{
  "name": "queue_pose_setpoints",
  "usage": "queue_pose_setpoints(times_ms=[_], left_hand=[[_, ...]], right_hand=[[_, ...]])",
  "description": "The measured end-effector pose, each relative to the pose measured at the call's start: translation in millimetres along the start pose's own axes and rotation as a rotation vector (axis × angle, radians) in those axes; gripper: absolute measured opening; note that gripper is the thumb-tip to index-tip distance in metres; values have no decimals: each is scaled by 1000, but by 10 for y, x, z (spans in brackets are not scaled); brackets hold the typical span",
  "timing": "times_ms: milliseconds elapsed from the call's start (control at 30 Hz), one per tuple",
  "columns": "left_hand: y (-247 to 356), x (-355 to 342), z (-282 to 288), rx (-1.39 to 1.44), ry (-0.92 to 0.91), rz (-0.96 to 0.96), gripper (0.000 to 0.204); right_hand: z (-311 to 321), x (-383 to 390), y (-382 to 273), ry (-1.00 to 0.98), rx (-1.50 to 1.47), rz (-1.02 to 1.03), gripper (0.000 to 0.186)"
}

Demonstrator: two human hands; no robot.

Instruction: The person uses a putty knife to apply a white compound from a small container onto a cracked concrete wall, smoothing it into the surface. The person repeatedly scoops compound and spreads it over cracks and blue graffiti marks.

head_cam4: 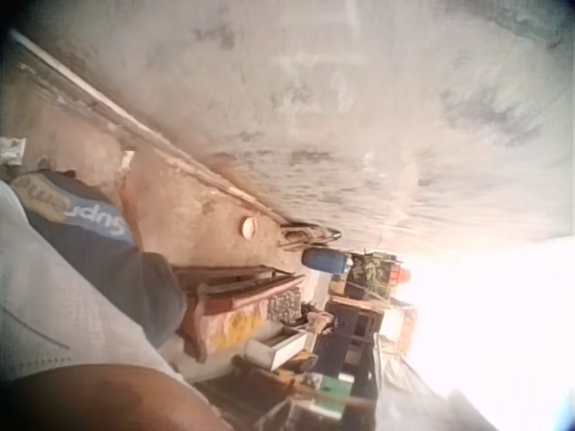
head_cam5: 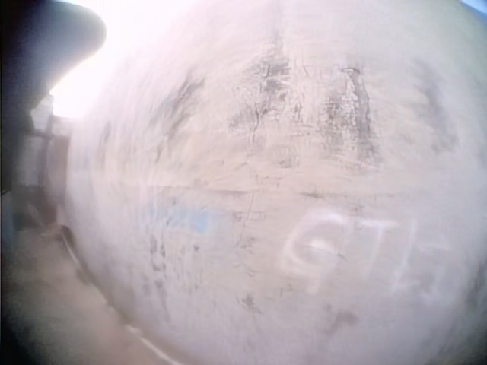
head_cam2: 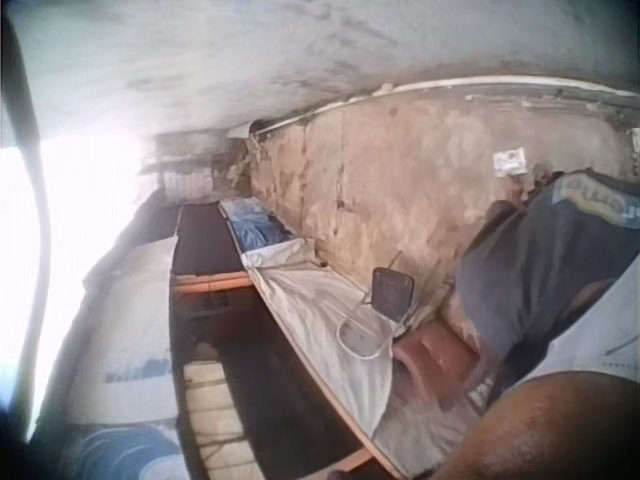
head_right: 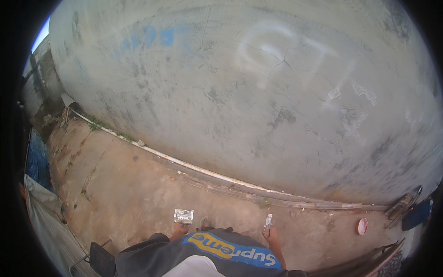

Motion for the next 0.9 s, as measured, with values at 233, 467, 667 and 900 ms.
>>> queue_pose_setpoints(times_ms=[233, 467, 667, 900], left_hand=[[731, -338, -554, -122, -30, -101, 37], [1404, -243, -846, -240, -62, -201, 39], [1396, -136, -883, -154, -74, -255, 37], [1134, -93, -1256, -9, -92, -247, 36]], right_hand=[[-2949, 183, -1237, -437, 101, 189, 34], [-5459, 1118, -2729, -459, 745, 914, 41], [-6942, 1934, -3434, -123, 1295, 2094, 38], [-7712, 1767, -3867, 85, 1550, 2414, 51]])
Point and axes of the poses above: each hand's wrist, its own x-axis away from the middle knuckle, its own z-axis out of the back of the hand, y = z × x, the point moved 8 cm from there along -x, towards the middle knuckle, and after that the axes turned 2 degrees about x, right-handed, at the moved point
